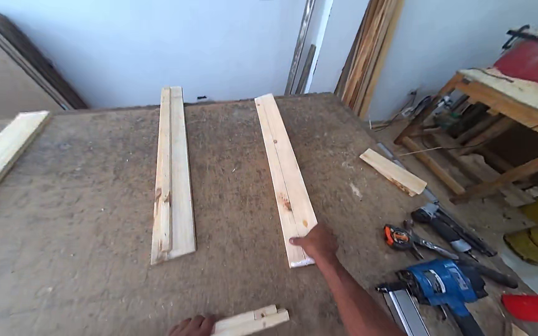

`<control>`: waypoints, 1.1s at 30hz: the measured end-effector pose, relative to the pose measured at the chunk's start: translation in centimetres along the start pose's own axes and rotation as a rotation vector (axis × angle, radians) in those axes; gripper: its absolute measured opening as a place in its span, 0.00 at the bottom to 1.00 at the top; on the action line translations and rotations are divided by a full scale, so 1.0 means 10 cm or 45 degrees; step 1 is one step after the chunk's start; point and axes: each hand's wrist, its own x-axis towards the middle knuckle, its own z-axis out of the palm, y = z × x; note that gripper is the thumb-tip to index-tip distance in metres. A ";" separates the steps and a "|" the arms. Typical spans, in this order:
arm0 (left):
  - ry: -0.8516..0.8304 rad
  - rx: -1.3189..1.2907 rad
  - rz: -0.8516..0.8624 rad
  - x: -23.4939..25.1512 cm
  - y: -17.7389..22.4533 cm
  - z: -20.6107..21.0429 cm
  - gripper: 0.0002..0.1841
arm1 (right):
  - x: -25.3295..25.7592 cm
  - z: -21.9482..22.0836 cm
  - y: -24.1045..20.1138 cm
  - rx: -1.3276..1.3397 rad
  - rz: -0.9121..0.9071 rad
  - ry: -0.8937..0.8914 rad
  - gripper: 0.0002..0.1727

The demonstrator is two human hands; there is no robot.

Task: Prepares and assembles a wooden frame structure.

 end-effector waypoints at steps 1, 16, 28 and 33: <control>0.026 0.013 -0.006 0.01 0.00 0.01 0.24 | -0.07 -0.04 0.00 0.003 -0.080 0.035 0.57; 0.120 0.084 0.055 -0.09 0.00 0.13 0.21 | -1.12 0.00 0.52 -0.115 -0.373 0.015 0.22; 0.025 0.059 0.085 0.09 0.29 0.07 0.23 | -1.20 0.01 0.61 -0.040 -0.521 -0.037 0.21; 0.011 0.048 0.074 0.07 0.28 0.08 0.23 | -1.22 0.07 0.53 -0.054 -0.581 -0.021 0.19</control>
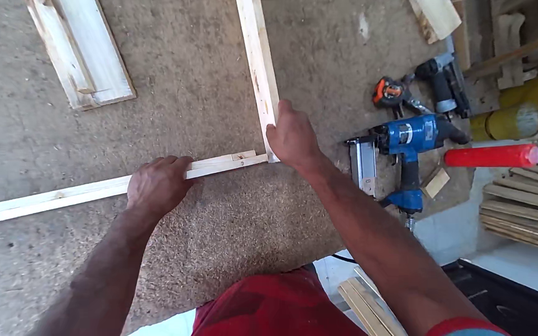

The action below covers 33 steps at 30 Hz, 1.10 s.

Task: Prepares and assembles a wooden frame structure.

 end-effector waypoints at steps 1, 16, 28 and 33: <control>-0.007 -0.006 -0.002 -0.01 0.01 0.00 0.23 | -0.01 0.00 -0.01 0.001 -0.009 0.006 0.19; -0.041 -0.013 -0.051 -0.04 0.06 -0.01 0.24 | -0.06 0.06 -0.11 -0.055 -0.046 -0.013 0.19; -0.015 0.001 -0.067 -0.03 0.11 0.01 0.23 | -0.04 0.05 -0.12 0.040 0.045 -0.009 0.26; -0.040 0.010 -0.063 -0.09 0.12 -0.05 0.24 | -0.06 0.09 0.11 0.356 -0.059 -0.039 0.32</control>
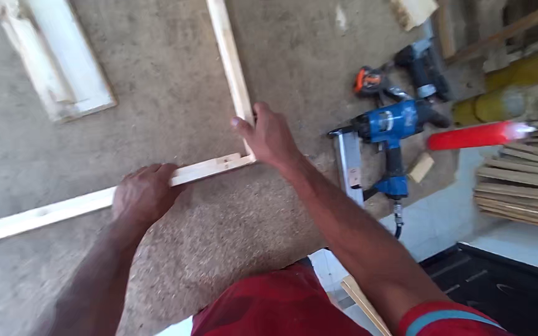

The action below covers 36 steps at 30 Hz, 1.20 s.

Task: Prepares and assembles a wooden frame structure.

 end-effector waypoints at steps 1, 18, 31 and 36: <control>0.002 -0.016 0.005 0.01 0.01 0.00 0.24 | -0.02 -0.03 0.09 0.098 -0.024 0.016 0.34; 0.015 0.044 -0.063 0.03 0.06 0.07 0.24 | -0.67 -1.55 3.43 0.070 0.671 0.260 0.31; 0.020 0.062 -0.176 0.05 0.12 0.11 0.27 | -0.75 -0.91 3.22 1.430 0.447 -0.523 0.26; 0.040 0.088 -0.159 0.06 0.11 0.11 0.26 | -0.67 -0.57 3.01 1.747 0.228 -0.734 0.24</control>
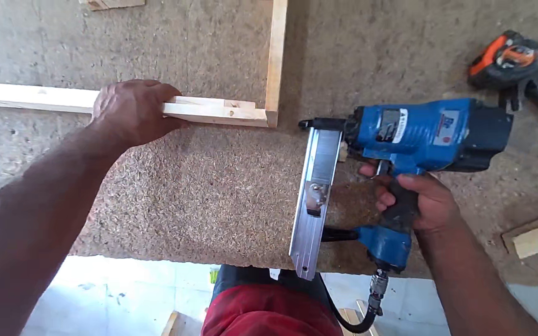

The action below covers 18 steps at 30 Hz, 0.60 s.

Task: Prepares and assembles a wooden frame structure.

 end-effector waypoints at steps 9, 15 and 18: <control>0.016 0.007 0.023 0.01 -0.05 0.05 0.25 | 0.26 0.14 0.13 0.136 0.032 -0.189 0.23; 0.032 0.007 0.033 0.01 -0.03 0.06 0.24 | 0.26 0.15 0.11 0.124 0.054 -0.181 0.23; 0.013 0.016 0.027 0.01 -0.03 0.05 0.24 | 0.28 0.17 0.08 0.071 0.084 -0.168 0.23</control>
